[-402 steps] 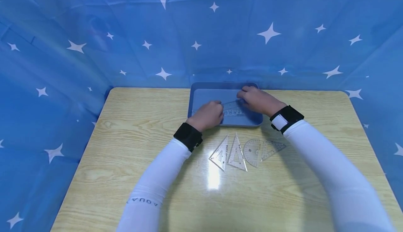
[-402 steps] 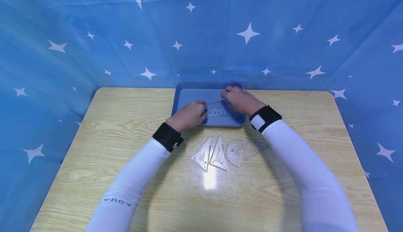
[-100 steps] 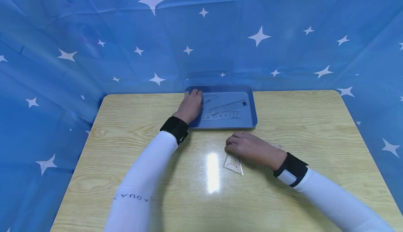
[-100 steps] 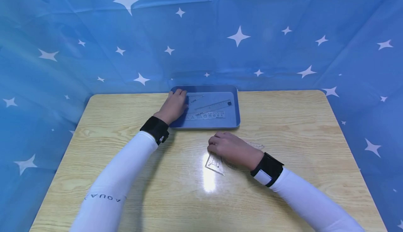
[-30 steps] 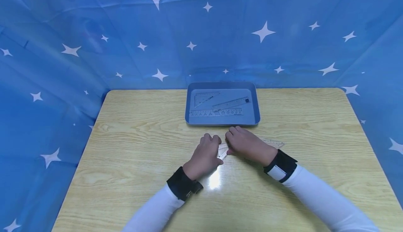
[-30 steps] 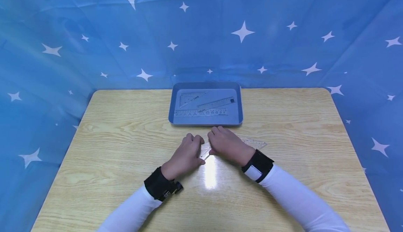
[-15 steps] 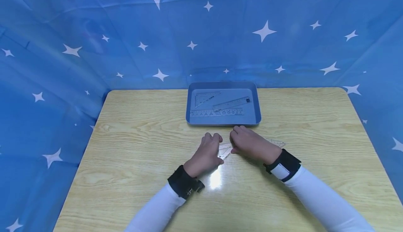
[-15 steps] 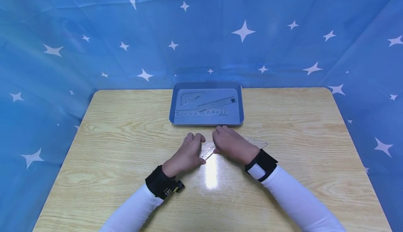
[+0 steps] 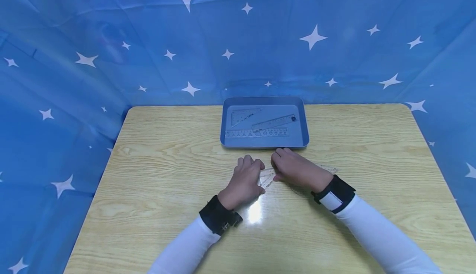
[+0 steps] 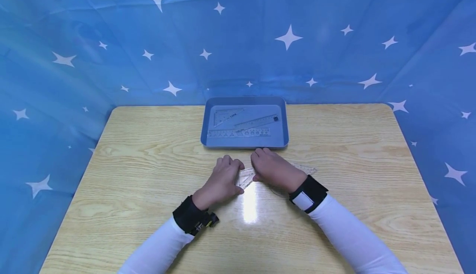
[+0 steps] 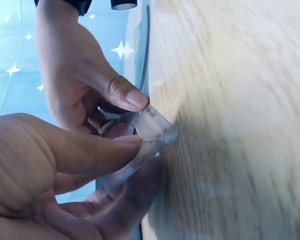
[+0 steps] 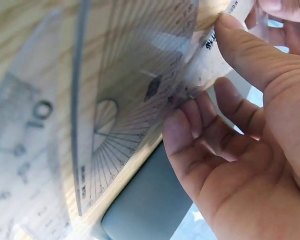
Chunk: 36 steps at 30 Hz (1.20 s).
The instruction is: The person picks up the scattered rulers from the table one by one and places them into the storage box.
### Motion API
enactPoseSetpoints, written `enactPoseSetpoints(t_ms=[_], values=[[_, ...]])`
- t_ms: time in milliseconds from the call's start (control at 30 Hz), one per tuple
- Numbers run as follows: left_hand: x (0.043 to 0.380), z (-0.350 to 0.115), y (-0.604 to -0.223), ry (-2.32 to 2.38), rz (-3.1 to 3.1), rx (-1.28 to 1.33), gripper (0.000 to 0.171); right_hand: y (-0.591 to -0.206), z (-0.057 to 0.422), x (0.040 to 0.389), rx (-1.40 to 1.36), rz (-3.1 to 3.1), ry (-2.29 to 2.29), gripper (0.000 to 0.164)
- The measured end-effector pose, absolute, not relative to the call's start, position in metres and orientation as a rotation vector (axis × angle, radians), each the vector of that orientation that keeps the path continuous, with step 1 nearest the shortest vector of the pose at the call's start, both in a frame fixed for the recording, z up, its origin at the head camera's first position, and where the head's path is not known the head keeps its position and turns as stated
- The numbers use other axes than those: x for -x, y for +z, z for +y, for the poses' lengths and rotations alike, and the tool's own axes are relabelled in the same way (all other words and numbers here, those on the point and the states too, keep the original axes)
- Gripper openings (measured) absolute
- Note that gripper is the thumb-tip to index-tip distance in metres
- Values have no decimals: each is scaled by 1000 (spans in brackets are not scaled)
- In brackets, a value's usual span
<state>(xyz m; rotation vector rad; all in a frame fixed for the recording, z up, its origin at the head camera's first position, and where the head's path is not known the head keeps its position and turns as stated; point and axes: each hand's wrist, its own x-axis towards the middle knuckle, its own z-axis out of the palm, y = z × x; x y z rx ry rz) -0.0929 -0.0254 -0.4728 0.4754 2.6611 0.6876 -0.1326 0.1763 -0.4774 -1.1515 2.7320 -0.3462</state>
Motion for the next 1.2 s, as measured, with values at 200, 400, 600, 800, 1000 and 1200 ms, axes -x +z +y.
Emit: enactPoseSetpoints(t_ms=[200,400,600,800,1000,1200], values=[[87,-25,-471,749,2654,-494,54,-477,176,130,1131,2739,-380,36],[87,-30,-472,934,2628,-557,42,-478,174,127,1170,2772,-372,39],[91,-38,-472,1051,2634,-585,39,-479,174,127,1180,2756,-425,39],[96,-48,-468,1128,2629,-586,42,-477,173,126,1198,2731,-519,38],[97,-54,-459,1200,2679,-573,43,-465,172,125,1224,2772,-518,31],[98,-55,-448,1133,2828,-664,42,-451,169,129,1308,2860,-499,28]])
